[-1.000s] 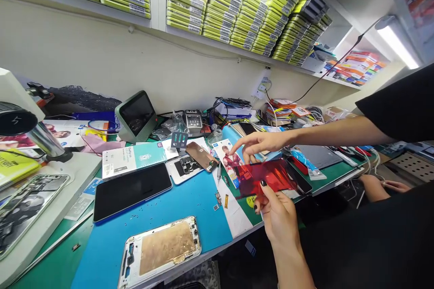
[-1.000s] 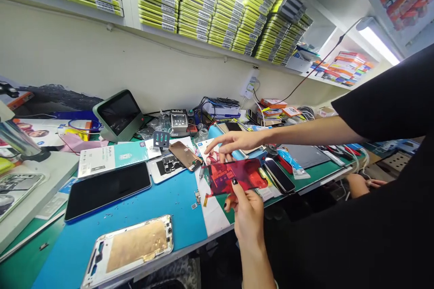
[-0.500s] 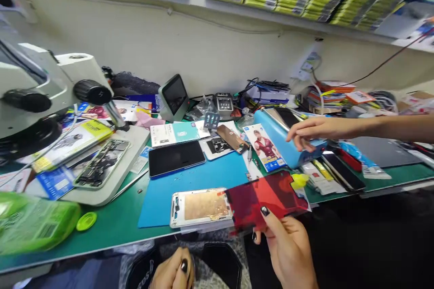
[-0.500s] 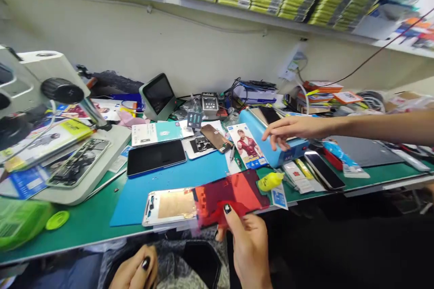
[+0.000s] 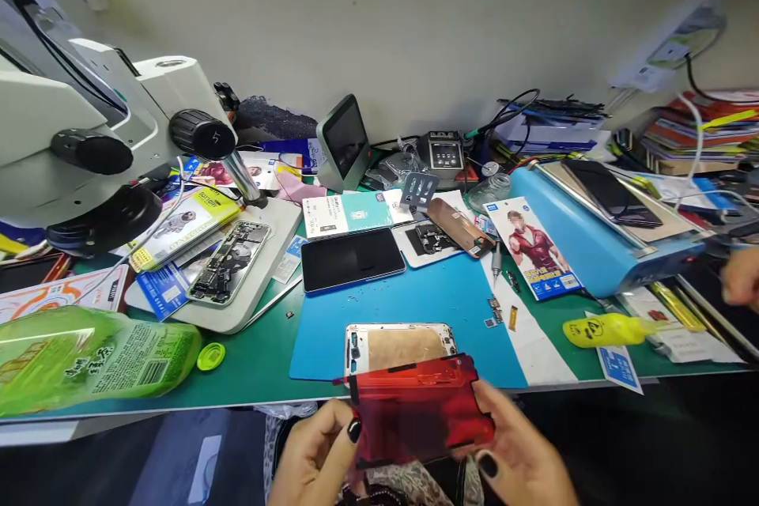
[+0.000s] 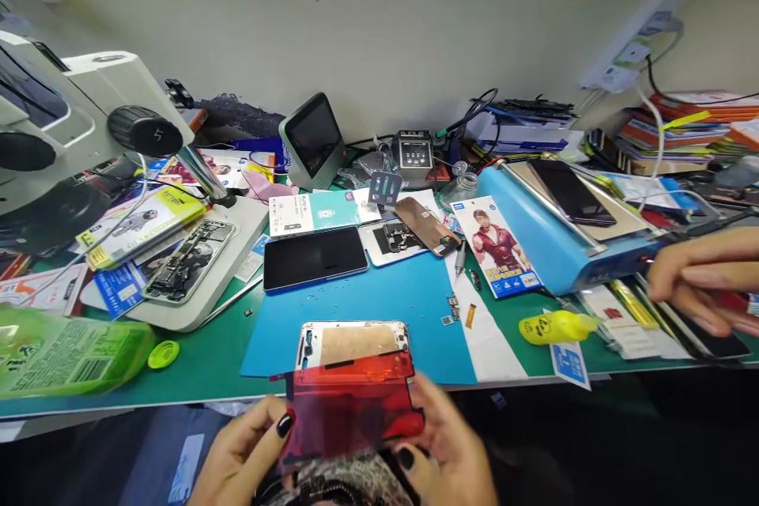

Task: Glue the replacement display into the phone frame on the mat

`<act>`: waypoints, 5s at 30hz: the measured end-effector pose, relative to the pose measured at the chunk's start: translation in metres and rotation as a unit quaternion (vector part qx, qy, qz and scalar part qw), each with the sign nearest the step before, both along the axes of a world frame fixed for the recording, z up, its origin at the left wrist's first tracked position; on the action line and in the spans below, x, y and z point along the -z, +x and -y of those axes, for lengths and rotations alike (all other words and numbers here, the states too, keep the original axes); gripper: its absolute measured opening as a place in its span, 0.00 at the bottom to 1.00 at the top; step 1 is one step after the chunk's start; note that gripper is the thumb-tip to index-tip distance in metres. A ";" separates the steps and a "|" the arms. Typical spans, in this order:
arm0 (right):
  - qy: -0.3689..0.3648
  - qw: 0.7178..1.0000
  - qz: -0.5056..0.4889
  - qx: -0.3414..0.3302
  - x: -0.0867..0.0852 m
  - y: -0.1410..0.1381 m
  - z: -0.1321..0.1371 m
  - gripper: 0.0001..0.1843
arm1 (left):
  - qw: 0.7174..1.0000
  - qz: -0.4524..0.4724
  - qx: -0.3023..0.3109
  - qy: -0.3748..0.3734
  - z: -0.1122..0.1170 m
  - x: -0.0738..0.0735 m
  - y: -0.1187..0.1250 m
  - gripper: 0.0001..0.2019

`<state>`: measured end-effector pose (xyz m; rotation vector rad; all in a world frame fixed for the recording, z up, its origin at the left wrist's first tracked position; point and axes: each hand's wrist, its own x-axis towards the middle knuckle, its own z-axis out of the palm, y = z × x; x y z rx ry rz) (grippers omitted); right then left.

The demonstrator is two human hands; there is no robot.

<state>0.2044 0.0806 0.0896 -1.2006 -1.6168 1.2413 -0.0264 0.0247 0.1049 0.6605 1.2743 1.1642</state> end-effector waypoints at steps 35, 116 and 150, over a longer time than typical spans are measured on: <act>0.297 0.863 0.272 -0.306 -0.029 -0.036 -0.105 0.17 | 0.808 -0.525 0.229 0.138 -0.054 0.007 -0.074 0.39; 0.238 0.952 0.174 -0.087 0.004 0.026 -0.069 0.26 | 0.719 -0.587 0.240 0.283 -0.073 0.021 -0.054 0.19; 0.269 0.934 0.185 -0.142 0.005 0.031 -0.067 0.11 | 0.704 -0.596 0.261 0.282 -0.075 0.017 -0.053 0.17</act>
